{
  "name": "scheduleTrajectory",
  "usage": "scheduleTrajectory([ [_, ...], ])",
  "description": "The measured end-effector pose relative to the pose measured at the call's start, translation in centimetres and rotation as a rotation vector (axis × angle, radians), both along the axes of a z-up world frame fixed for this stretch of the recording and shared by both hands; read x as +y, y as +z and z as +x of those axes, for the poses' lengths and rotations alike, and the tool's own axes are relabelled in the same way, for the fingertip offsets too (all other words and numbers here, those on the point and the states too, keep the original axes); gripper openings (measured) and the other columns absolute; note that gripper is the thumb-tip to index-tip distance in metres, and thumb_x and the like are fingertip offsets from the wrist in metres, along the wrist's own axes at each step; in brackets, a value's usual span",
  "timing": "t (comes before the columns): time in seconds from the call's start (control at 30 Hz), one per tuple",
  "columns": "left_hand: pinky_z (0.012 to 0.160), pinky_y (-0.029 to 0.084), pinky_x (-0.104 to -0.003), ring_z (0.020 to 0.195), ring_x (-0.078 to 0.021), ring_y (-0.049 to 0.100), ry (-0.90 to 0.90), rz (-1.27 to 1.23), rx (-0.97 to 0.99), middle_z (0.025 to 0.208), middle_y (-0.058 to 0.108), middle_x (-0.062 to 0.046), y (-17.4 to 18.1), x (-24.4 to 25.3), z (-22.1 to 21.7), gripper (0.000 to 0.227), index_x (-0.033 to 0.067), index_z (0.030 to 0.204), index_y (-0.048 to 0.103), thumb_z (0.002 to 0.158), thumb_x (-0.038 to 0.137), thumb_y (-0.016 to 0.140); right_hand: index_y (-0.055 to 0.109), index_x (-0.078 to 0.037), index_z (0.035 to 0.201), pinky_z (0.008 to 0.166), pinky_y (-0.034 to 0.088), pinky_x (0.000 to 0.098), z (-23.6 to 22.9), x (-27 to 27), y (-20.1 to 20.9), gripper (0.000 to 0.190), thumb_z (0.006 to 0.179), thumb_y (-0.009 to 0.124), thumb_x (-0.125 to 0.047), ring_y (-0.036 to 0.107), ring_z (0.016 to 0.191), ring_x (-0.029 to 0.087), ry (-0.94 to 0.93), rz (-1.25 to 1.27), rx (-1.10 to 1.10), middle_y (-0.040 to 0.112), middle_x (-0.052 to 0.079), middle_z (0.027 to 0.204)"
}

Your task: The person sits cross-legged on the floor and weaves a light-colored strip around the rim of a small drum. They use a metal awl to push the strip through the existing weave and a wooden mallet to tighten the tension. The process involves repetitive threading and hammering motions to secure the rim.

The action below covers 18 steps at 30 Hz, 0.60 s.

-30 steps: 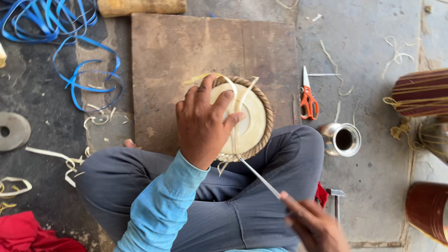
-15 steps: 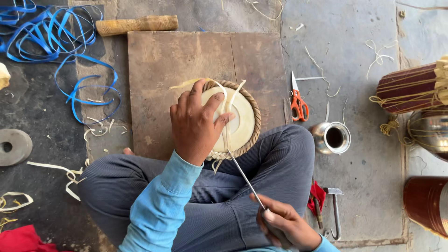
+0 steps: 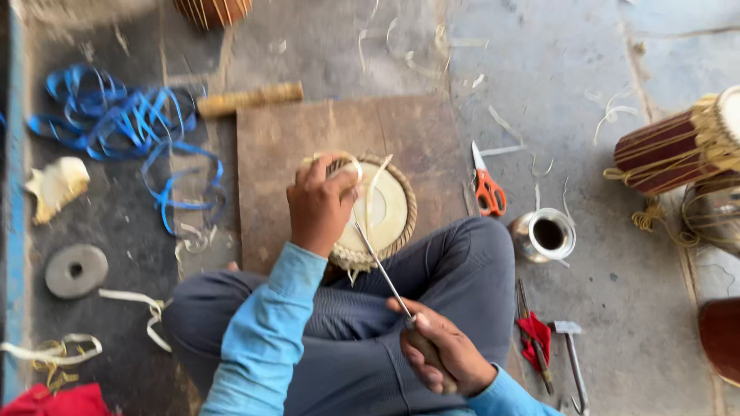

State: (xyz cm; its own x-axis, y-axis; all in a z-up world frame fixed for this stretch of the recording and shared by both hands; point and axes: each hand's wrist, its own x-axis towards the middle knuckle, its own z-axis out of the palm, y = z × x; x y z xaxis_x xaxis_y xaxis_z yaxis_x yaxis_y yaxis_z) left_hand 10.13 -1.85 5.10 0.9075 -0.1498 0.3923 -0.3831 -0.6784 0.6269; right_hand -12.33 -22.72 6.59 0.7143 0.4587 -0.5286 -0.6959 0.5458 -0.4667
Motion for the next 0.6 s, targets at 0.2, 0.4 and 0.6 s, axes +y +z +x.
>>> scheduleTrajectory([
  [0.2, 0.079, 0.047, -0.049, 0.107, -0.0291, 0.061, 0.039, 0.053, -0.049, 0.126, 0.066, 0.001, -0.9, -0.2, -0.4, 0.02, 0.0212, 0.097, 0.08, 0.077, 0.022, 0.086, 0.044, -0.011, 0.152, 0.053, 0.048, 0.0228, -0.4, 0.4, 0.7, 0.043, 0.115, 0.044, -0.031, 0.054, 0.059, 0.009, 0.076, -1.305, -1.22, 0.056, 0.003, 0.077],
  [0.4, 0.081, 0.048, -0.048, 0.106, -0.0285, 0.062, 0.05, 0.04, -0.015, 0.124, 0.068, 0.005, -1.2, -0.5, 0.1, 0.016, 0.0208, 0.093, 0.079, 0.077, 0.023, 0.084, 0.046, -0.017, 0.156, 0.043, 0.041, 0.0229, -1.3, 0.5, -0.7, 0.052, 0.106, 0.045, -0.03, 0.048, 0.048, 0.008, 0.156, -0.62, -0.228, 0.055, 0.003, 0.074],
  [0.6, 0.084, 0.048, -0.048, 0.108, -0.0301, 0.063, 0.053, 0.016, -0.038, 0.127, 0.068, 0.002, -2.1, -0.3, 1.2, 0.018, 0.0209, 0.095, 0.078, 0.078, 0.021, 0.083, 0.044, -0.009, 0.154, 0.036, 0.037, 0.0241, -2.1, 0.2, -0.3, 0.056, 0.106, 0.042, -0.038, 0.045, 0.041, 0.009, 0.036, -0.205, -0.081, 0.052, 0.005, 0.071],
])
